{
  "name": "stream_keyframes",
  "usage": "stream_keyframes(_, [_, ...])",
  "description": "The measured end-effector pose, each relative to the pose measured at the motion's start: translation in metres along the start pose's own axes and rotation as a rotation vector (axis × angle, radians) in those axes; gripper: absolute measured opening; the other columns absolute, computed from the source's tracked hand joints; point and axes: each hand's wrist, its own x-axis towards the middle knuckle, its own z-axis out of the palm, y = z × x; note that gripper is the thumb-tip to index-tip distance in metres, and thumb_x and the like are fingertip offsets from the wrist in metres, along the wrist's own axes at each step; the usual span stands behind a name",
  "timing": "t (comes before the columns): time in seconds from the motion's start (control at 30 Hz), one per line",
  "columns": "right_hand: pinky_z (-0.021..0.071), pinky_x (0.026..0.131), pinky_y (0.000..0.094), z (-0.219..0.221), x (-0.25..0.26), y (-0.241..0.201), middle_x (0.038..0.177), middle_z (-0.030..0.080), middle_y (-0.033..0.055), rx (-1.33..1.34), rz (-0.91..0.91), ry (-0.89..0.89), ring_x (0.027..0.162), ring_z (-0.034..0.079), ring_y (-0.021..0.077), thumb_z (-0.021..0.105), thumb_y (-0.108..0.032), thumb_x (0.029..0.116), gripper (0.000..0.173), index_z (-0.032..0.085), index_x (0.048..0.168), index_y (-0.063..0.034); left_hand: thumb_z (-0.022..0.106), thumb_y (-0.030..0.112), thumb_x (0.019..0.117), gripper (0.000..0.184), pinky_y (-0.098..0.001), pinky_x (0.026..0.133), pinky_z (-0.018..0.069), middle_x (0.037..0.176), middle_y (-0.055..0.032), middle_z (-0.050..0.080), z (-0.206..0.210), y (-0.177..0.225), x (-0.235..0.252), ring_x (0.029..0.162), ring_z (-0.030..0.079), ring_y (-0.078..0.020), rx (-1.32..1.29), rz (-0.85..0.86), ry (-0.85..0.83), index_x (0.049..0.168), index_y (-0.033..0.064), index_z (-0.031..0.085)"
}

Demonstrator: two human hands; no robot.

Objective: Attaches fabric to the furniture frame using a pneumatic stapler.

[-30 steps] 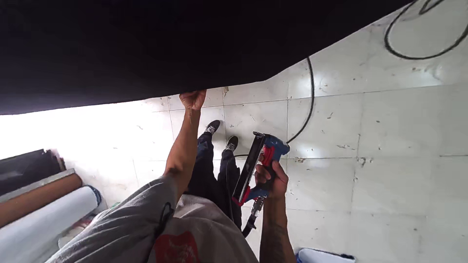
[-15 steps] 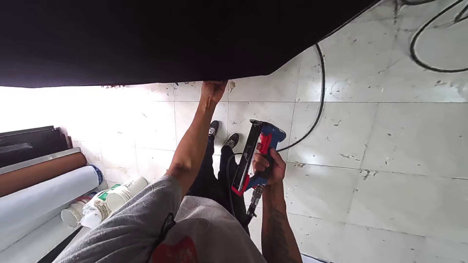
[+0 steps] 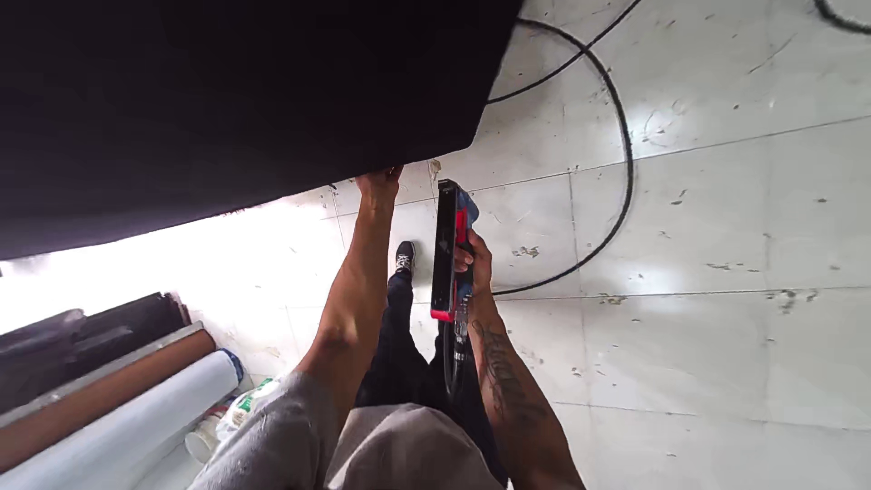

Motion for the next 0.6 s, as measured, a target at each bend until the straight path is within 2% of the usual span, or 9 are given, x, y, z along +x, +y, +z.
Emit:
stream_keyframes(0.07, [0.0595, 0.058, 0.0231, -0.018, 0.024, -0.006, 0.075, 0.071, 0.0052, 0.056, 0.005, -0.066, 0.059, 0.070, 0.0122, 0.061, -0.026, 0.1000, 0.029, 0.068, 0.110, 0.0000, 0.034, 0.038, 0.1115, 0.034, -0.0516, 0.086, 0.0561, 0.106, -0.0129, 0.063, -0.003, -0.001, 0.003, 0.098, 0.064, -0.0281, 0.031, 0.038, -0.036, 0.127, 0.0120, 0.049])
stream_keyframes(0.13, [0.0598, 0.059, 0.0226, -0.033, 0.042, -0.010, 0.073, 0.071, 0.0041, 0.117, 0.010, -0.121, 0.060, 0.070, 0.0114, 0.059, -0.025, 0.1007, 0.028, 0.070, 0.107, -0.0005, 0.033, 0.039, 0.1112, 0.032, -0.0493, 0.083, 0.0569, 0.097, -0.0094, 0.062, -0.005, -0.001, 0.005, 0.090, 0.064, -0.0253, 0.038, 0.074, -0.091, 0.117, 0.0136, 0.051])
stream_keyframes(0.23, [0.0599, 0.060, 0.0230, -0.051, 0.060, -0.012, 0.072, 0.071, 0.0033, 0.146, 0.004, -0.185, 0.060, 0.070, 0.0111, 0.056, -0.025, 0.1021, 0.029, 0.071, 0.106, -0.0005, 0.028, 0.042, 0.1110, 0.037, -0.0488, 0.080, 0.0578, 0.090, -0.0088, 0.062, -0.009, 0.000, 0.014, 0.085, 0.065, -0.0248, 0.018, 0.117, -0.173, 0.111, 0.0135, 0.053])
stream_keyframes(0.3, [0.0598, 0.060, 0.0235, -0.062, 0.066, -0.011, 0.071, 0.070, 0.0032, 0.150, 0.015, -0.210, 0.059, 0.070, 0.0117, 0.056, -0.027, 0.1021, 0.031, 0.071, 0.106, -0.0005, 0.026, 0.041, 0.1112, 0.040, -0.0480, 0.078, 0.0585, 0.087, -0.0093, 0.063, -0.015, -0.001, 0.022, 0.082, 0.065, -0.0245, 0.018, 0.151, -0.225, 0.109, 0.0122, 0.053])
stream_keyframes(0.37, [0.0595, 0.058, 0.0247, -0.069, 0.072, -0.009, 0.070, 0.070, 0.0042, 0.154, 0.014, -0.218, 0.058, 0.069, 0.0131, 0.057, -0.030, 0.1014, 0.032, 0.070, 0.106, -0.0004, 0.024, 0.037, 0.1116, 0.038, -0.0490, 0.078, 0.0585, 0.090, -0.0109, 0.063, -0.020, -0.001, 0.031, 0.085, 0.066, -0.0259, 0.015, 0.161, -0.275, 0.110, 0.0114, 0.052])
stream_keyframes(0.43, [0.0593, 0.057, 0.0256, -0.071, 0.075, -0.006, 0.072, 0.069, 0.0064, 0.168, -0.005, -0.226, 0.058, 0.069, 0.0151, 0.057, -0.030, 0.1016, 0.032, 0.067, 0.109, -0.0001, 0.024, 0.034, 0.1116, 0.037, -0.0474, 0.076, 0.0592, 0.087, -0.0110, 0.063, -0.021, 0.000, 0.034, 0.082, 0.066, -0.0255, 0.008, 0.151, -0.302, 0.106, 0.0110, 0.053])
stream_keyframes(0.53, [0.0580, 0.056, 0.0253, -0.080, 0.080, -0.003, 0.079, 0.069, 0.0096, 0.154, -0.032, -0.220, 0.059, 0.068, 0.0167, 0.058, -0.030, 0.1011, 0.035, 0.063, 0.120, -0.0007, 0.024, 0.031, 0.1114, 0.037, -0.0467, 0.075, 0.0596, 0.084, -0.0110, 0.063, -0.021, 0.004, 0.037, 0.079, 0.066, -0.0253, 0.007, 0.146, -0.337, 0.104, 0.0092, 0.053])
stream_keyframes(0.6, [0.0582, 0.055, 0.0257, -0.084, 0.082, 0.002, 0.080, 0.069, 0.0105, 0.144, -0.035, -0.206, 0.059, 0.068, 0.0172, 0.058, -0.031, 0.1010, 0.035, 0.062, 0.120, -0.0014, 0.024, 0.029, 0.1114, 0.036, -0.0467, 0.075, 0.0600, 0.083, -0.0111, 0.063, -0.021, 0.004, 0.039, 0.078, 0.066, -0.0252, 0.019, 0.153, -0.334, 0.104, 0.0087, 0.053])
